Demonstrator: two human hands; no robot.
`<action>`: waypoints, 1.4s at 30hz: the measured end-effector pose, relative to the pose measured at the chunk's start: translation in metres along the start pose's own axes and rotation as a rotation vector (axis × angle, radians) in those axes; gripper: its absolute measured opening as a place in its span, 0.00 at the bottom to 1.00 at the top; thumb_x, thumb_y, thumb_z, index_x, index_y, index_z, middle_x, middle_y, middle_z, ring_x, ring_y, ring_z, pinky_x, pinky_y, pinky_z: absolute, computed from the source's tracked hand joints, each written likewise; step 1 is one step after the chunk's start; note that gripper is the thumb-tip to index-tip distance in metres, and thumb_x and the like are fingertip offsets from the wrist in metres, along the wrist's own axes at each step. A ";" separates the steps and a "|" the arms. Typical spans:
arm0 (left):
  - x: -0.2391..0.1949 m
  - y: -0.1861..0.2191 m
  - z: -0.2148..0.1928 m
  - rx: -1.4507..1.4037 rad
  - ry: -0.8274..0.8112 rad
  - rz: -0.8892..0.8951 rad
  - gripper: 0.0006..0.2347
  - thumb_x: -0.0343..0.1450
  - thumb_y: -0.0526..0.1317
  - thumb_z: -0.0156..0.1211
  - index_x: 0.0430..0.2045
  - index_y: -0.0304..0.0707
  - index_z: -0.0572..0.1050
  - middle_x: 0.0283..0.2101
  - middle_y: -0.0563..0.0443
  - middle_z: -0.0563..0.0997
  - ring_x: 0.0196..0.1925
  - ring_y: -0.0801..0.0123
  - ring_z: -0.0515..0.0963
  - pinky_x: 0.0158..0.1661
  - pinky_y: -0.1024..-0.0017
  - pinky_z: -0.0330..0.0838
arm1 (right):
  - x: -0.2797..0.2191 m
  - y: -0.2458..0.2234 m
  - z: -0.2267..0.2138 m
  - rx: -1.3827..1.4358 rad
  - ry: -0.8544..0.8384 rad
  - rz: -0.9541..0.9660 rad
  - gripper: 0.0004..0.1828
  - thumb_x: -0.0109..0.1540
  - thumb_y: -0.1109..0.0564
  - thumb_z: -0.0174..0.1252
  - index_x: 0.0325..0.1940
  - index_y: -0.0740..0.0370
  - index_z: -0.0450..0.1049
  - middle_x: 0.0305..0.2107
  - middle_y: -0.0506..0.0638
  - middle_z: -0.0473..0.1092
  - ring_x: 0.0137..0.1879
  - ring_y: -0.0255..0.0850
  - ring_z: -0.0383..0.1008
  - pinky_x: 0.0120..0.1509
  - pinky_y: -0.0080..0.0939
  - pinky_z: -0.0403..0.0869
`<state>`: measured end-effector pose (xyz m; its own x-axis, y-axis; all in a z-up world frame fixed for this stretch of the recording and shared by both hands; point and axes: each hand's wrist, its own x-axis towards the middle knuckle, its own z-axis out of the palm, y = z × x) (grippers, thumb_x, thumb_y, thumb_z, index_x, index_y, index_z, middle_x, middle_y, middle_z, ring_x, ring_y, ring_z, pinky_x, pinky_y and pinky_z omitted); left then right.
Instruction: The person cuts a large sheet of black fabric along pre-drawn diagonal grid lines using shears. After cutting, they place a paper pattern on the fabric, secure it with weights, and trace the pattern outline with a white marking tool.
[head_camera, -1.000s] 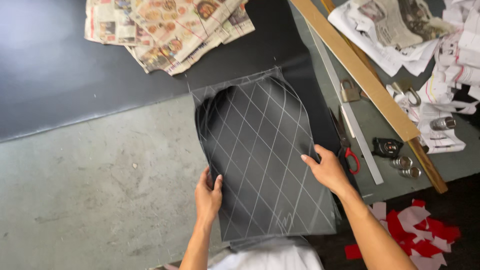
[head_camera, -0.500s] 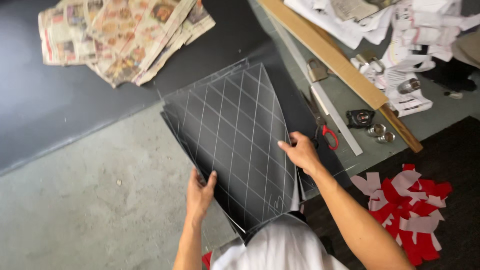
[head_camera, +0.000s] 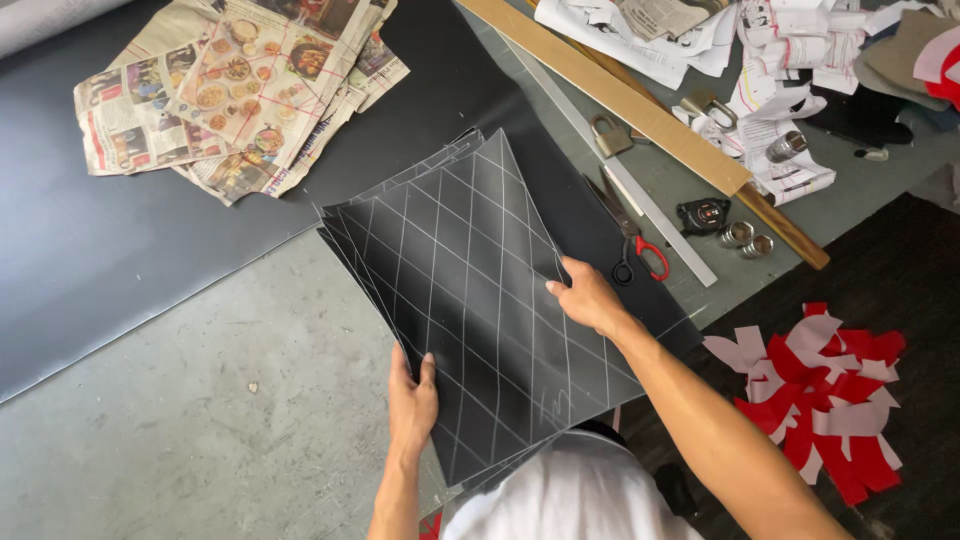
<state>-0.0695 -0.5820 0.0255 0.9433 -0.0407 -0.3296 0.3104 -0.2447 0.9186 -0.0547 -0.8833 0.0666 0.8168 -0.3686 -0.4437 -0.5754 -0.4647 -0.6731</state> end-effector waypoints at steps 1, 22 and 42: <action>-0.004 0.003 -0.006 -0.013 -0.006 0.024 0.24 0.74 0.39 0.55 0.67 0.31 0.61 0.61 0.39 0.76 0.61 0.62 0.76 0.58 0.71 0.69 | -0.007 -0.001 -0.001 0.002 -0.010 0.003 0.36 0.65 0.52 0.59 0.73 0.69 0.58 0.68 0.64 0.60 0.74 0.54 0.61 0.73 0.48 0.64; -0.028 0.091 0.053 0.273 -0.359 0.505 0.21 0.69 0.28 0.59 0.59 0.29 0.71 0.54 0.36 0.75 0.51 0.47 0.80 0.48 0.61 0.76 | -0.081 -0.049 0.038 0.229 0.052 -0.397 0.25 0.65 0.46 0.57 0.58 0.68 0.71 0.46 0.62 0.76 0.53 0.46 0.76 0.55 0.45 0.73; -0.052 0.076 0.073 0.431 -0.764 0.604 0.21 0.69 0.33 0.61 0.59 0.34 0.71 0.61 0.37 0.70 0.61 0.43 0.73 0.56 0.56 0.72 | -0.239 0.289 -0.287 -0.618 0.791 0.780 0.10 0.75 0.56 0.59 0.49 0.68 0.76 0.39 0.60 0.76 0.43 0.47 0.75 0.48 0.49 0.72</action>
<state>-0.1038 -0.6691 0.0971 0.5562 -0.8304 -0.0314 -0.3936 -0.2966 0.8702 -0.4284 -1.1604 0.1474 0.1288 -0.9915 0.0199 -0.9880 -0.1266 0.0884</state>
